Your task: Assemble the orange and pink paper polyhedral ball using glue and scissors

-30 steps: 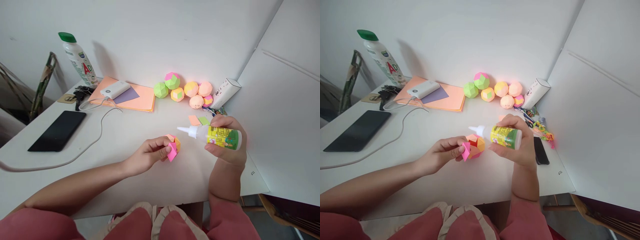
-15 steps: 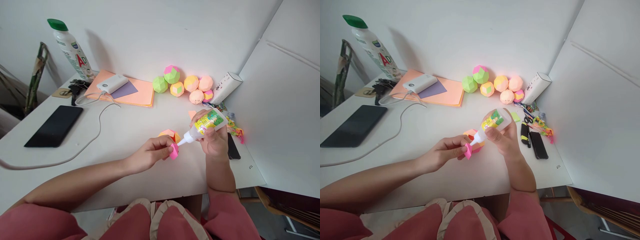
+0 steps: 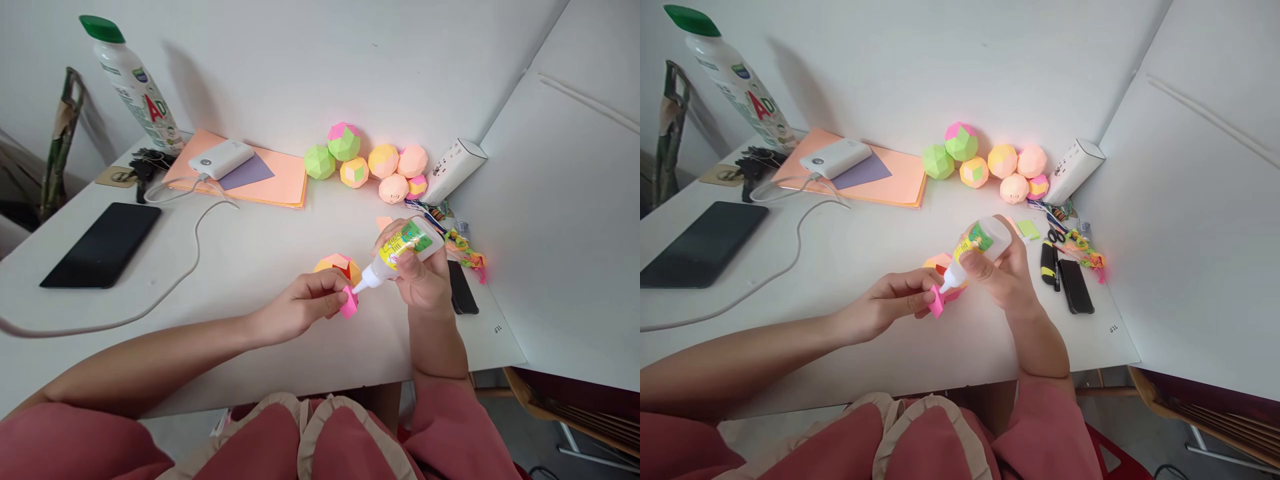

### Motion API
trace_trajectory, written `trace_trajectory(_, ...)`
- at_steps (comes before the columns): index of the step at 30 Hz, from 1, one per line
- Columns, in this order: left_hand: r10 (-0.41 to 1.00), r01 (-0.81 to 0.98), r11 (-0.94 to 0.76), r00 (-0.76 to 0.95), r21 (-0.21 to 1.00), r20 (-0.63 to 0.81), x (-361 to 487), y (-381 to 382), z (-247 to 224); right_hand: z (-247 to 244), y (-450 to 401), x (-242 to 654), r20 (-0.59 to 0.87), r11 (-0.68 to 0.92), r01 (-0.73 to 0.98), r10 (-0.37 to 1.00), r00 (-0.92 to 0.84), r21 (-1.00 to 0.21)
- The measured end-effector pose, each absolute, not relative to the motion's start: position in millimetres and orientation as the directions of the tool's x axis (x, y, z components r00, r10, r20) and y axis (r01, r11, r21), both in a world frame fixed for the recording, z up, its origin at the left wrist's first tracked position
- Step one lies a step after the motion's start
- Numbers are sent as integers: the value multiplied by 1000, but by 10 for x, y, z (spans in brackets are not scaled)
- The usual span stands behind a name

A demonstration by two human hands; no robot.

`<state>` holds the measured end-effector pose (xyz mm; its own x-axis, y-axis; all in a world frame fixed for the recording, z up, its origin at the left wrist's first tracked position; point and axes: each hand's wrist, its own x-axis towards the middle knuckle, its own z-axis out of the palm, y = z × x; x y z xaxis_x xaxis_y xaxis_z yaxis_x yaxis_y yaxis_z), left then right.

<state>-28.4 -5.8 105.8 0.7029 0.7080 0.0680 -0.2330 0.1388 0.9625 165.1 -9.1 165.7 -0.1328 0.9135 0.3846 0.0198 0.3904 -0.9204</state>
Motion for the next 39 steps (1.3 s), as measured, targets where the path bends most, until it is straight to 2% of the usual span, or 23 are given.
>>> trace_trajectory(6, 710, -200, 138, 703, 970, 44, -282, -53, 1063, 1663, -95, 1647, 390, 399, 37, 909, -146, -916)
trace_trajectory(19, 692, -237, 177, 720, 955, 51, -274, -53, 1034, 1666, -106, 1638, 496, 507, 27, 852, -171, -862)
trace_trajectory(39, 692, -239, 189, 721, 953, 44, -260, -48, 1008, 1703, -124, 1601, 486, 498, 39, 857, -172, -866)
